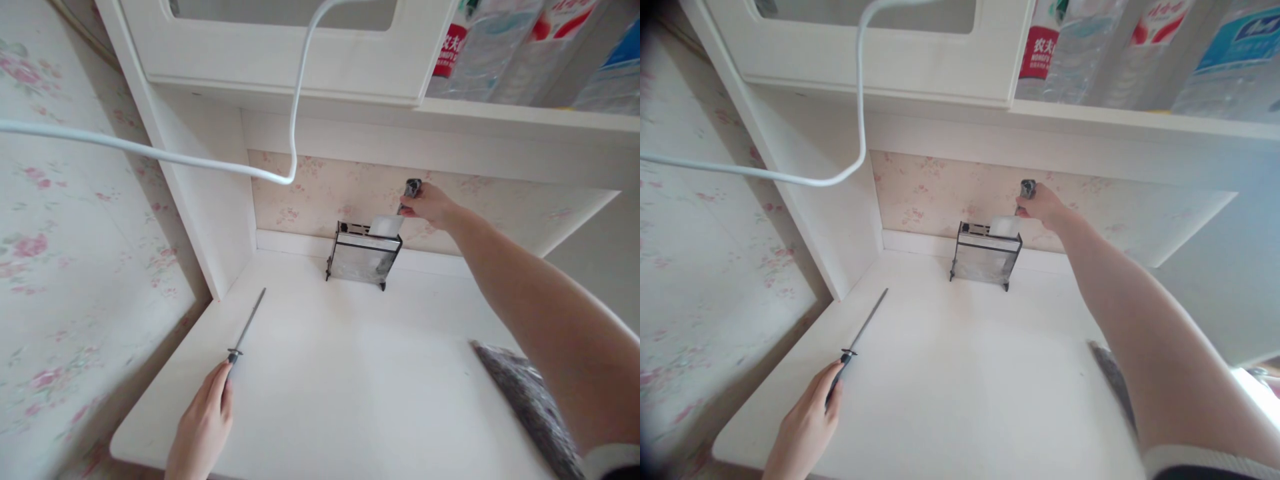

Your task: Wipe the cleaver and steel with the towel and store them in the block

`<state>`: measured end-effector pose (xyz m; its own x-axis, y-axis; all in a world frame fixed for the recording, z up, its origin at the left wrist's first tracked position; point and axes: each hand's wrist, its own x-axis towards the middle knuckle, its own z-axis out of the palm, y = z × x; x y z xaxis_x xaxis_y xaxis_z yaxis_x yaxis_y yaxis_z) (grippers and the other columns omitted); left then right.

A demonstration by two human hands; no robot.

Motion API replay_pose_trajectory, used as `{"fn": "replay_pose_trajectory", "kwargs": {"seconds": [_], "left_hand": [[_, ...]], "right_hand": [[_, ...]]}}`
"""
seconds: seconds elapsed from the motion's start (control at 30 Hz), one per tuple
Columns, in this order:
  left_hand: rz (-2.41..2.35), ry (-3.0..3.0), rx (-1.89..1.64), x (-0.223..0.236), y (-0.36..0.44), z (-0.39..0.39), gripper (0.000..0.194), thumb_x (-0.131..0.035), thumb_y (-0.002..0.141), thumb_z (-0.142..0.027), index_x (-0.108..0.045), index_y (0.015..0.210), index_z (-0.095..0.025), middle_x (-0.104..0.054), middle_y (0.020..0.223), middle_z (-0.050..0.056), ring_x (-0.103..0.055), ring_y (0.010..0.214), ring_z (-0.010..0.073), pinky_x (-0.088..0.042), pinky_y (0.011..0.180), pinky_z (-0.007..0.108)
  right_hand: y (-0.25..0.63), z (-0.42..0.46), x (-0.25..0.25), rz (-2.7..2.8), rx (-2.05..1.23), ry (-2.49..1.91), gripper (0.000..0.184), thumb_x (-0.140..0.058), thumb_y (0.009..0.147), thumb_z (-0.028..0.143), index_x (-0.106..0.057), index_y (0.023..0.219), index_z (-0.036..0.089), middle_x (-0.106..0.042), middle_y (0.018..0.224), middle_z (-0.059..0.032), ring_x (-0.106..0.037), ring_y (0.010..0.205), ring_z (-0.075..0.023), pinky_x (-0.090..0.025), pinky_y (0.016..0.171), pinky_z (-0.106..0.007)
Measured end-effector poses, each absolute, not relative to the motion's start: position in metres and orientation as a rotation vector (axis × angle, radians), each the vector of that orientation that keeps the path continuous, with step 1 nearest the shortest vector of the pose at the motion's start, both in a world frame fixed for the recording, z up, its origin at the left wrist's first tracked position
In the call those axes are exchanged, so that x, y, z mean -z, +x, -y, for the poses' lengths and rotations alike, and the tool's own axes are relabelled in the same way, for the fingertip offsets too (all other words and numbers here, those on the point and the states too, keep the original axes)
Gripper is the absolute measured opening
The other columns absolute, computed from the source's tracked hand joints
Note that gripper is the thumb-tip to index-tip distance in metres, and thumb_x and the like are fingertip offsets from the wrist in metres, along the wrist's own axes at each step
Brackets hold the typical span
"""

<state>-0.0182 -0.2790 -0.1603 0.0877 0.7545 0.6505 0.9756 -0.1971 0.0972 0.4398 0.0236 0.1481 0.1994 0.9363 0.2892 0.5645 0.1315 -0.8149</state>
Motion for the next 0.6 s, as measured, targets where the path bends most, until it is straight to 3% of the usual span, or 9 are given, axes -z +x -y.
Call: {"fn": "replay_pose_trajectory", "kwargs": {"seconds": [0.1, 0.23, 0.5, 0.6], "left_hand": [[1.730, -1.992, 0.847, 0.159, -0.017, 0.278, 0.037, -0.042, 0.094, -0.027, -0.046, 0.128, -0.015, -0.066, 0.116, 0.014, -0.067, 0.099, 0.0240, -0.054, 0.084, 0.034], [1.775, -1.982, 0.846, 0.159, -0.015, 0.278, 0.036, -0.041, 0.094, -0.026, -0.046, 0.127, -0.015, -0.065, 0.117, 0.014, -0.066, 0.099, 0.0246, -0.054, 0.082, 0.034], [1.819, -1.993, 0.866, 0.159, -0.017, 0.279, 0.035, -0.039, 0.092, -0.023, -0.045, 0.125, -0.015, -0.061, 0.116, 0.015, -0.062, 0.104, 0.0274, -0.051, 0.089, 0.041], [1.791, -1.985, 0.868, 0.159, -0.020, 0.277, 0.033, -0.042, 0.091, -0.026, -0.047, 0.122, -0.015, -0.062, 0.111, 0.015, -0.061, 0.101, 0.0283, -0.051, 0.088, 0.042]], "right_hand": [[0.445, -0.015, -0.174, 1.506, -0.448, -1.473, 0.031, -0.058, 0.088, 0.017, -0.048, 0.112, 0.001, -0.061, 0.099, -0.0141, -0.057, 0.064, -0.0015, -0.051, 0.068, -0.024], [0.448, 0.000, -0.193, 1.531, -0.393, -1.406, 0.039, -0.061, 0.086, 0.023, -0.047, 0.117, 0.003, -0.057, 0.114, -0.0188, -0.058, 0.063, -0.0009, -0.052, 0.068, -0.027], [0.433, 0.045, -0.204, 1.576, -0.224, -1.236, 0.040, -0.062, 0.087, 0.028, -0.047, 0.118, 0.008, -0.054, 0.125, -0.0223, -0.063, 0.062, -0.0020, -0.051, 0.062, -0.021], [0.414, 0.075, -0.198, 1.592, -0.141, -1.148, 0.034, -0.064, 0.085, 0.027, -0.050, 0.112, 0.012, -0.061, 0.120, -0.0177, -0.066, 0.063, -0.0068, -0.053, 0.060, -0.022]]}}
